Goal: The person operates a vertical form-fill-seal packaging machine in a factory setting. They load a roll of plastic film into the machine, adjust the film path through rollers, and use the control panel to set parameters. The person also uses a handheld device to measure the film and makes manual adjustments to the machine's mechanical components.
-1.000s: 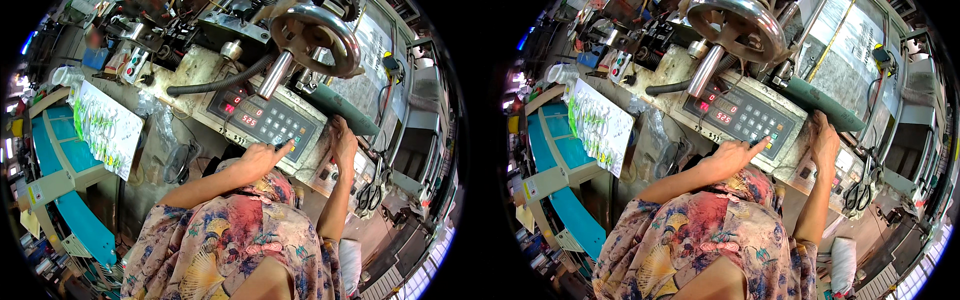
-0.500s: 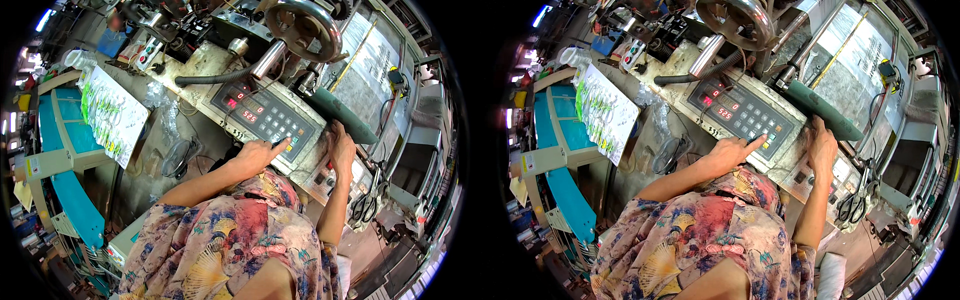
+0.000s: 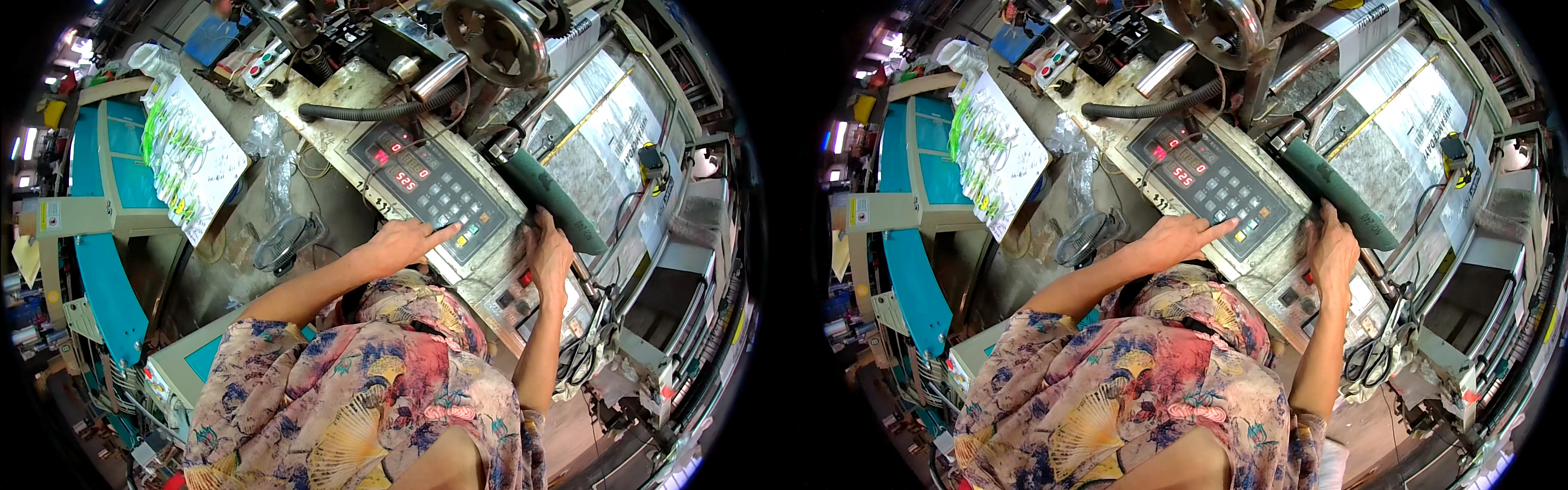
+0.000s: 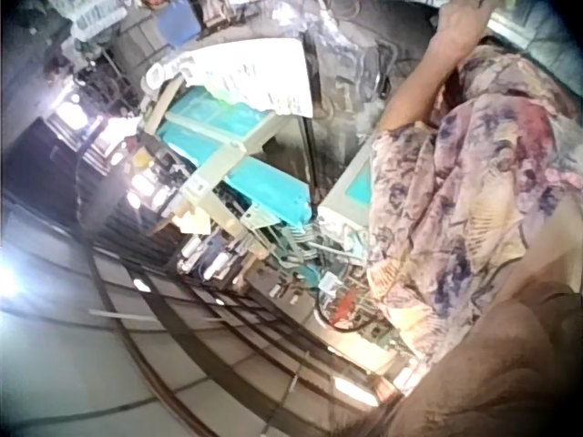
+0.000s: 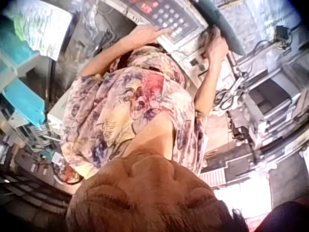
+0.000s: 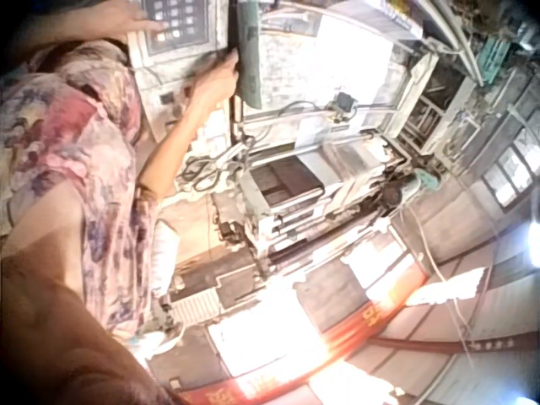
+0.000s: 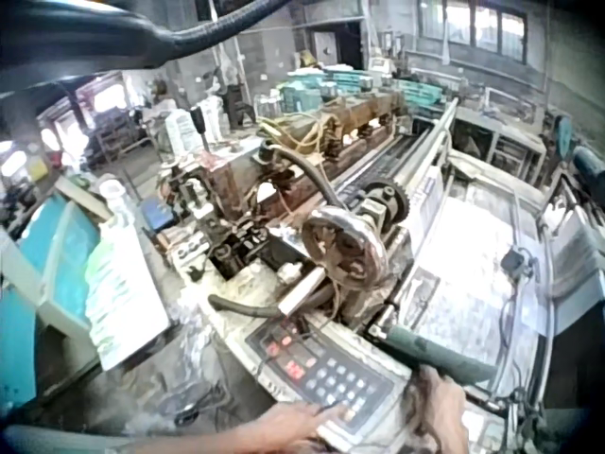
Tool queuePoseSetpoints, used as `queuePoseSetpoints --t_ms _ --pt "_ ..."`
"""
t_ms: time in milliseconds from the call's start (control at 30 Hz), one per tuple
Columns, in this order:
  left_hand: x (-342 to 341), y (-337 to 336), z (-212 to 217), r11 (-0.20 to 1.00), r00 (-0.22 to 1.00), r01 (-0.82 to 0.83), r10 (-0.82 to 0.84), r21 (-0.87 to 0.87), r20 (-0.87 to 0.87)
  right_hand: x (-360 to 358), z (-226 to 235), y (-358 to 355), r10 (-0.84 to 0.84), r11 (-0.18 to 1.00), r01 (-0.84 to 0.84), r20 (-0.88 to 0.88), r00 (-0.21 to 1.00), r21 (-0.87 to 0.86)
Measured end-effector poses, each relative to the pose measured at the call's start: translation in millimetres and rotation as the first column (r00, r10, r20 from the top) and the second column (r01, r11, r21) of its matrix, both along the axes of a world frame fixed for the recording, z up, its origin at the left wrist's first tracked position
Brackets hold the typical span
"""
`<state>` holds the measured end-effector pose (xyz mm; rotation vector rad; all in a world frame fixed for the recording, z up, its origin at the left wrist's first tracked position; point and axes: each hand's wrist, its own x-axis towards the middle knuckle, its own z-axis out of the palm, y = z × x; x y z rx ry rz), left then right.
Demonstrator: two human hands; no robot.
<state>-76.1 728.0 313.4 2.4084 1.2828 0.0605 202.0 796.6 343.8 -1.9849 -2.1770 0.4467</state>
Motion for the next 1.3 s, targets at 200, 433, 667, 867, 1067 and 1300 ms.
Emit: queuePoseSetpoints --t_ms 200,433,667,867,1067,1300 --pt "-3.0 -2.5 -9.7 0.998 0.998 -0.005 0.001 0.065 0.061 6.2 -5.7 2.1 0.059 0.998 -0.059 0.0 0.998 0.027" --pt "-2.9 -1.2 -12.3 0.998 0.997 -0.004 -0.002 0.069 0.078 3.8 -5.2 1.5 0.052 0.998 -0.053 0.034 0.998 0.019" --pt "-1.5 -1.9 -10.8 0.998 0.998 -0.021 0.018 0.059 0.055 1.3 -2.0 3.7 0.077 0.997 -0.078 0.009 0.997 0.029" --pt "-1.4 -1.3 -8.6 0.999 0.999 -0.025 0.023 0.044 0.037 0.7 -4.3 3.3 0.063 0.998 -0.064 0.04 0.997 0.026" --pt "-2.0 -1.1 -10.5 0.999 0.999 -0.024 0.022 0.04 0.046 0.8 -3.4 4.7 0.077 0.997 -0.079 0.044 0.996 0.028" --pt "-1.4 -0.8 -9.7 0.999 0.998 -0.039 0.038 0.01 0.056 -1.7 -1.3 4.8 0.061 0.998 -0.062 0.046 0.997 0.017"
